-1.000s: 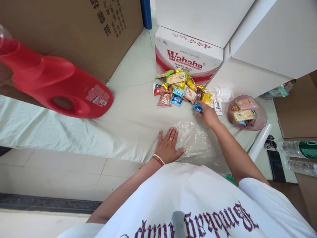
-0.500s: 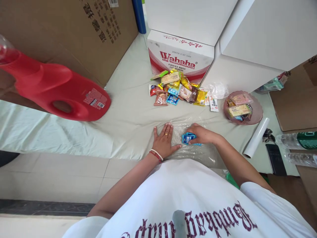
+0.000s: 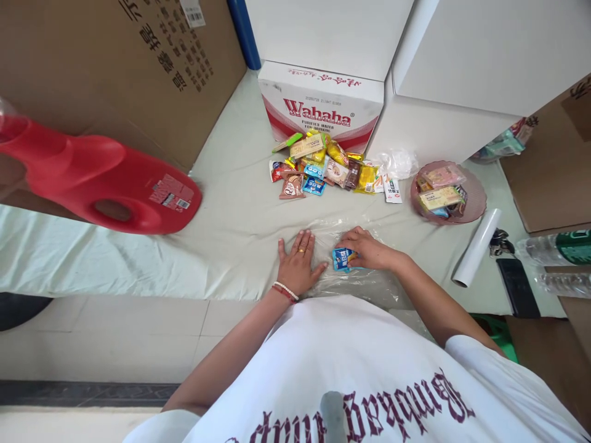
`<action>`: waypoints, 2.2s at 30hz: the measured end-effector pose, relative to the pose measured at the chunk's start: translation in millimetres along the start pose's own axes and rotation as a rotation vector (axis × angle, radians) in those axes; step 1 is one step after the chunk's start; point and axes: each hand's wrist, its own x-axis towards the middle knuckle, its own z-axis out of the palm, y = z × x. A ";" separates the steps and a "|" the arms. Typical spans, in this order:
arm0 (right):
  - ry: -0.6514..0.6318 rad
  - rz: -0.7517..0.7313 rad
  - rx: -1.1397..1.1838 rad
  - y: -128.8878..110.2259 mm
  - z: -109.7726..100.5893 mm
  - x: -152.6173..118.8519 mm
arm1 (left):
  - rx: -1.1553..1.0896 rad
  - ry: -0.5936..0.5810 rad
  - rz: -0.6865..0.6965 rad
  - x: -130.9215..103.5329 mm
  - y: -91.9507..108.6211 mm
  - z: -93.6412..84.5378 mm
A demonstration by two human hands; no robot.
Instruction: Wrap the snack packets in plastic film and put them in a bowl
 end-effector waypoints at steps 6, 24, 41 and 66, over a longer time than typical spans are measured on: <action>0.077 -0.053 0.026 -1.1 3.8 -4.0 | -0.009 0.056 -0.017 -1.5 -0.5 -1.1; 0.382 0.140 0.405 -18.1 64.6 -138.9 | -0.314 -0.256 0.415 -30.5 -37.8 -22.9; 0.245 0.730 -0.107 24.6 -7.6 -54.2 | -0.122 0.212 -0.343 5.8 -4.0 -2.1; -0.091 0.094 -0.367 -45.3 12.5 -23.2 | -0.389 0.138 -0.352 20.3 -14.1 -19.0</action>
